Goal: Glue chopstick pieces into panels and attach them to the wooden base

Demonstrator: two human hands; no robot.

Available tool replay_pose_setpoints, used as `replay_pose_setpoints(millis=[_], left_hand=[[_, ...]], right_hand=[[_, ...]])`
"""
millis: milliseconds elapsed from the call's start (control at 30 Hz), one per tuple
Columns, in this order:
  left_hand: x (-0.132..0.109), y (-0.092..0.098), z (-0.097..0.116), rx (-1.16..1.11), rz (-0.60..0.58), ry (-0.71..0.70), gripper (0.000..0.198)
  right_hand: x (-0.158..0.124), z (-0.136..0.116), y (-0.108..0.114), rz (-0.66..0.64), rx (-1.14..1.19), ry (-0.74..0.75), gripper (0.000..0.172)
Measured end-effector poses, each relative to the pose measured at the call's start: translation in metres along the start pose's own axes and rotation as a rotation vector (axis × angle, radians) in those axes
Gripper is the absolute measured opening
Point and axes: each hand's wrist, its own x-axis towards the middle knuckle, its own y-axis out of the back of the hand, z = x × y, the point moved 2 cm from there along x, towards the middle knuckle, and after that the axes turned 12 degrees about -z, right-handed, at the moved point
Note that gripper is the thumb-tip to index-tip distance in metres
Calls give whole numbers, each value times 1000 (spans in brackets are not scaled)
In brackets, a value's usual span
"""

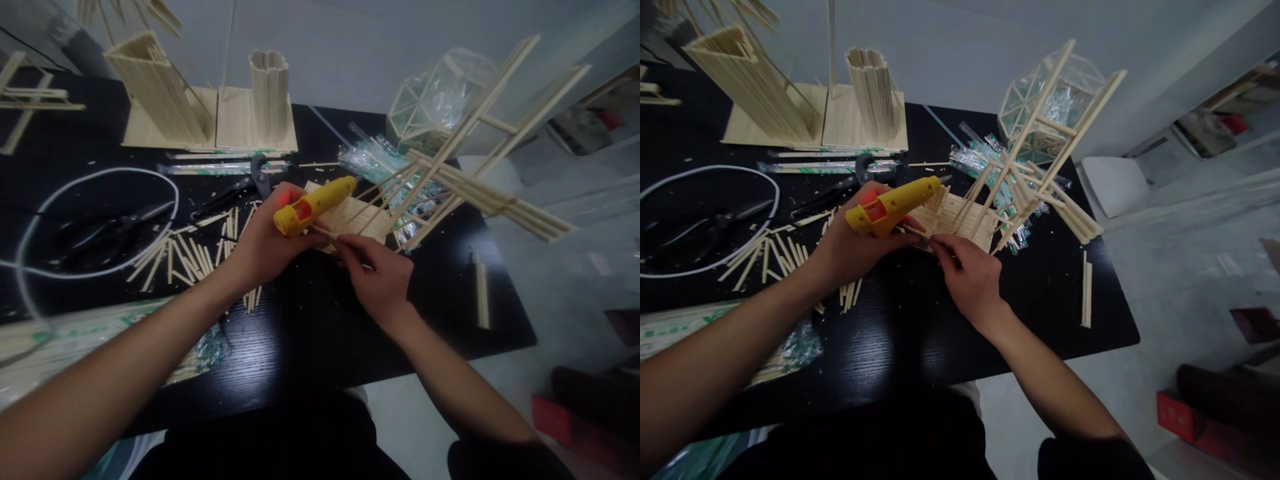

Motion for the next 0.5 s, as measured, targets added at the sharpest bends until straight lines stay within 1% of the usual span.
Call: replay_pose_setpoints(millis=[233, 500], left_hand=[[0, 1, 0, -13, 39, 15, 49], [0, 0, -2, 17, 46, 15, 44]], right_hand=[[0, 0, -1, -12, 20, -3, 13], [-1, 2, -4, -4, 37, 3, 13]])
